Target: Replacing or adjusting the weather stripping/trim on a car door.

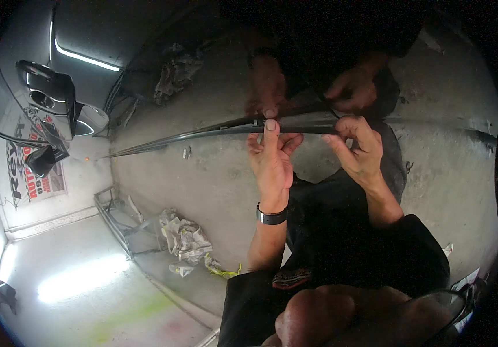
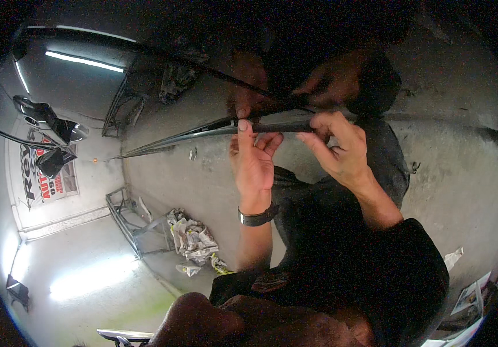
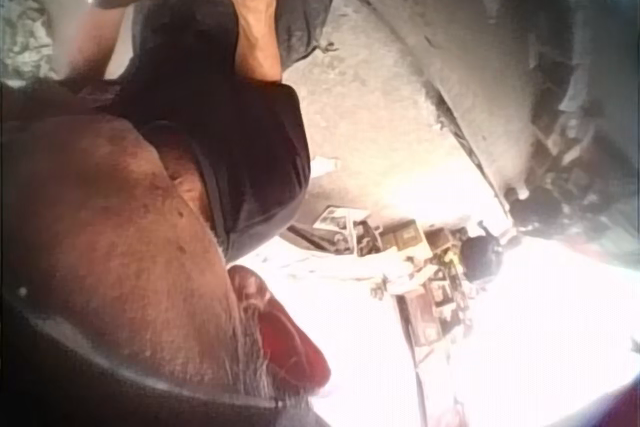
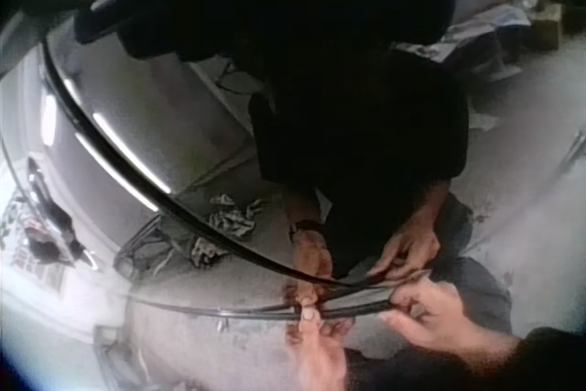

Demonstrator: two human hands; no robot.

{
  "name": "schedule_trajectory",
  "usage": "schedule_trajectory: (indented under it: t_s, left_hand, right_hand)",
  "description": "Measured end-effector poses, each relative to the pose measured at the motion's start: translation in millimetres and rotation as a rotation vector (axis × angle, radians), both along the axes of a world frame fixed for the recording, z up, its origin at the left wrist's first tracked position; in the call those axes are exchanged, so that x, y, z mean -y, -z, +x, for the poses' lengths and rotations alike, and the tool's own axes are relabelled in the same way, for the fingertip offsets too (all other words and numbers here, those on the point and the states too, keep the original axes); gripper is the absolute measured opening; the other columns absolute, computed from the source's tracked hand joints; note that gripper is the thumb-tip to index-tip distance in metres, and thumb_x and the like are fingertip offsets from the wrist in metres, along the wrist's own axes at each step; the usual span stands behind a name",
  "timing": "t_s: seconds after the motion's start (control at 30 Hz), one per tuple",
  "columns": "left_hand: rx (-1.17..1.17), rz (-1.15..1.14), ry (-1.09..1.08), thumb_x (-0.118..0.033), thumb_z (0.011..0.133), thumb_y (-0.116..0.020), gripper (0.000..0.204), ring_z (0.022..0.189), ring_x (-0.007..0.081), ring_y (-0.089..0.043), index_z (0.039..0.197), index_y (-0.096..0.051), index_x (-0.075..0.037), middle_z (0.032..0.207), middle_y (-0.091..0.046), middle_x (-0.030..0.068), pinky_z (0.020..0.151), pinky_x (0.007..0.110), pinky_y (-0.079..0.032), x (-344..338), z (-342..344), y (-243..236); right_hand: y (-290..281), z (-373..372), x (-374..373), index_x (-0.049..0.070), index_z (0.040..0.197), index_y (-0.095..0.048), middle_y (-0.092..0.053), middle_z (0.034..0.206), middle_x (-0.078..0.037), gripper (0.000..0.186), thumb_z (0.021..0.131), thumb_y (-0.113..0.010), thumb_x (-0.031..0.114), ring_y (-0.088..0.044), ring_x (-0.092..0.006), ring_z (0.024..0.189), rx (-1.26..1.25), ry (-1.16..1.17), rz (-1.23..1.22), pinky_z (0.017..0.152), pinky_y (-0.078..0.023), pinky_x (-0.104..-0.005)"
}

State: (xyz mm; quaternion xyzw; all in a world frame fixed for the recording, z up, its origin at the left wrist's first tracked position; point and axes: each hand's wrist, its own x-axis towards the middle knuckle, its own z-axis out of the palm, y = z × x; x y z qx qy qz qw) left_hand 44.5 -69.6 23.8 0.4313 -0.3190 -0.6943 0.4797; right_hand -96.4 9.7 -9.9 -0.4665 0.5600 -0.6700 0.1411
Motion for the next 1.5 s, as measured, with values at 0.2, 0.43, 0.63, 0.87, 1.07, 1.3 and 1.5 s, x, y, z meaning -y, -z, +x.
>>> schedule_trajectory:
  t_s: [0.2, 0.43, 0.63, 0.87, 1.07, 1.3, 1.5]
  left_hand:
    - [-0.021, -0.002, -0.001, -0.016, 0.087, -0.068, 0.043, 0.077, 0.0207, -0.066, 0.116, -0.039, -0.003, 0.098, -0.06, 0.0083, 0.07, 0.037, -0.057, -6, 6, -1]
    - [-0.062, -0.012, 0.051, -0.013, 0.088, -0.064, 0.038, 0.087, 0.0216, -0.066, 0.118, -0.041, -0.007, 0.103, -0.061, 0.0085, 0.074, 0.037, -0.057, -11, 10, -5]
    - [-0.057, -0.014, 0.091, -0.01, 0.089, -0.062, 0.038, 0.089, 0.0209, -0.066, 0.122, -0.042, -0.008, 0.105, -0.062, 0.0079, 0.076, 0.038, -0.058, -13, 16, -9]
    - [-0.119, -0.064, 0.059, -0.006, 0.091, -0.06, 0.035, 0.092, 0.015, -0.062, 0.12, -0.04, -0.009, 0.107, -0.06, 0.0065, 0.081, 0.033, -0.052, -18, 27, 2]
    - [0.002, 0.009, 0.113, -0.006, 0.09, -0.062, 0.04, 0.093, 0.0177, -0.062, 0.122, -0.038, -0.006, 0.111, -0.056, 0.0082, 0.073, 0.031, -0.054, -17, 37, 0]
    - [-0.048, -0.011, 0.182, -0.012, 0.089, -0.066, 0.047, 0.083, 0.021, -0.066, 0.125, -0.036, -0.005, 0.104, -0.058, 0.0102, 0.067, 0.033, -0.055, -16, 26, -11]
    - [1.046, -0.468, 0.216, -0.015, 0.09, -0.066, 0.025, 0.071, 0.0102, -0.059, 0.109, -0.057, -0.003, 0.092, -0.061, 0.0045, 0.065, 0.024, -0.05, -6, 68, -22]
  right_hand:
    - [-3, -16, -9, 0.001, 0.083, -0.061, -0.059, 0.075, -0.005, 0.02, 0.071, -0.077, 0.001, -0.055, -0.0114, 0.06, 0.075, -0.199, 0.046, 0.054, -0.042, -0.0244]
    - [-15, -30, -7, 0.001, 0.083, -0.062, -0.058, 0.071, -0.007, 0.02, 0.074, -0.077, 0.01, -0.056, -0.0157, 0.058, 0.013, -0.312, 0.038, 0.053, -0.043, -0.027]
    - [-64, -26, -6, 0.0, 0.093, -0.065, -0.062, 0.079, -0.014, 0.016, 0.078, -0.07, 0.005, -0.062, -0.0274, 0.066, -0.213, -0.173, 0.21, 0.058, -0.047, -0.0314]
    - [-108, 9, 48, -0.003, 0.094, -0.057, -0.063, 0.086, -0.019, 0.021, 0.076, -0.059, 0.006, -0.065, -0.0345, 0.077, -0.592, -0.562, 0.106, 0.06, -0.052, -0.0401]
    - [-113, 31, 49, 0.0, 0.095, -0.056, -0.061, 0.086, -0.016, 0.02, 0.085, -0.062, 0.016, -0.063, -0.0346, 0.079, -0.826, -0.477, 0.295, 0.066, -0.051, -0.0398]
    - [-77, 6, 14, 0.003, 0.105, -0.06, -0.062, 0.094, -0.018, 0.026, 0.085, -0.062, 0.02, -0.059, -0.0419, 0.085, -0.352, -0.558, 0.307, 0.071, -0.048, -0.0467]
    - [-52, 13, 13, -0.001, 0.109, -0.061, -0.062, 0.097, -0.017, 0.03, 0.081, -0.064, 0.007, -0.063, -0.035, 0.082, -0.439, -0.403, 0.292, 0.07, -0.05, -0.0412]
